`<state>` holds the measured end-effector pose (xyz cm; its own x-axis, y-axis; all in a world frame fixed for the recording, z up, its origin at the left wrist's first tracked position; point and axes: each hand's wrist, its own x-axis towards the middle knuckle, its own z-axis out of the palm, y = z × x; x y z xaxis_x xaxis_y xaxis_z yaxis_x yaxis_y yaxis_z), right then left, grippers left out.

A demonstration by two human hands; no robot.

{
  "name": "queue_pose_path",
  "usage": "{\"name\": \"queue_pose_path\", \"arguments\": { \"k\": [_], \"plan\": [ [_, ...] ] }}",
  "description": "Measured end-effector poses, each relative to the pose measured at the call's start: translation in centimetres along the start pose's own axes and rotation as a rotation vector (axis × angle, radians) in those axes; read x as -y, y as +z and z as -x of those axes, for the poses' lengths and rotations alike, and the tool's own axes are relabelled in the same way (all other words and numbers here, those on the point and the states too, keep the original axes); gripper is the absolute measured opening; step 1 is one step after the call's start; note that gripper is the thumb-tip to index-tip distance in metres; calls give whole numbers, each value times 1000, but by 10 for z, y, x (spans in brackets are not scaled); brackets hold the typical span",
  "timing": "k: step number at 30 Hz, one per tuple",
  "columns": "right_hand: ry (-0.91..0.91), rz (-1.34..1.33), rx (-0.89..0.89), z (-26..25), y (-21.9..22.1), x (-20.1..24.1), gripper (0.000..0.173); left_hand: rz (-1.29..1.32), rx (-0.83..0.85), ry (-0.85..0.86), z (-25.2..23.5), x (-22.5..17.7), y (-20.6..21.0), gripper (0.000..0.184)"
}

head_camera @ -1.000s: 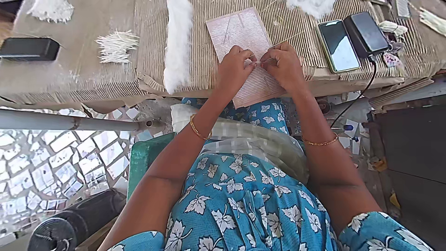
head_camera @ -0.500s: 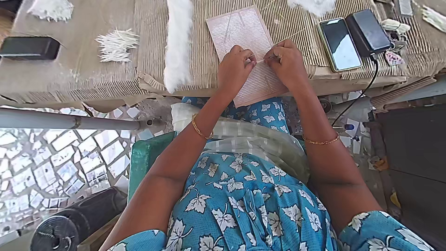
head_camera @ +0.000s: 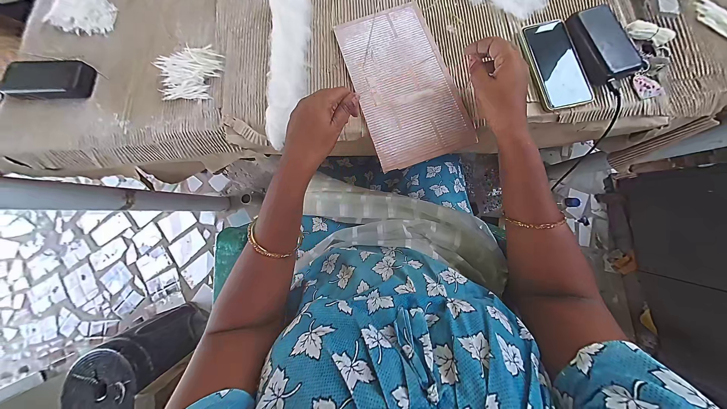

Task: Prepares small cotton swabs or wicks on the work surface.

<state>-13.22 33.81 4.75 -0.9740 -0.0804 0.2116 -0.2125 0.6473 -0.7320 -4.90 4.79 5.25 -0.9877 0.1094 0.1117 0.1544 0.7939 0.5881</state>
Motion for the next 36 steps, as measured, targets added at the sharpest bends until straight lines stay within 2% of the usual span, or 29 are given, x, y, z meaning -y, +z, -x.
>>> {"name": "queue_pose_path", "arguments": {
  "k": [5, 10, 20, 25, 30, 34, 36],
  "plan": [
    [-62, -11, 10, 2, 7, 1, 30, 33, 52, -6, 14, 13, 13, 43],
    [-87, -9, 11, 3, 10, 1, 31, 54, 56, 78, 12, 20, 15, 42],
    [-120, 40, 28, 3, 12, -1, 30, -39, 159, -11, 5, 14, 16, 45],
    [-120, 65, 48, 5, 15, 1, 31, -63, 156, -20, 3, 14, 18, 44],
    [-201, 102, 66, 9, 20, 6, 30, -78, 171, -37, 2, 11, 16, 45],
    [-432, 146, 202, 16, 38, 12, 35, -89, 186, -73, 0, 7, 14, 44],
    [-457, 226, 351, 17, 47, 17, 51, -96, 206, -104, -1, 3, 12, 44]
  ]
}}
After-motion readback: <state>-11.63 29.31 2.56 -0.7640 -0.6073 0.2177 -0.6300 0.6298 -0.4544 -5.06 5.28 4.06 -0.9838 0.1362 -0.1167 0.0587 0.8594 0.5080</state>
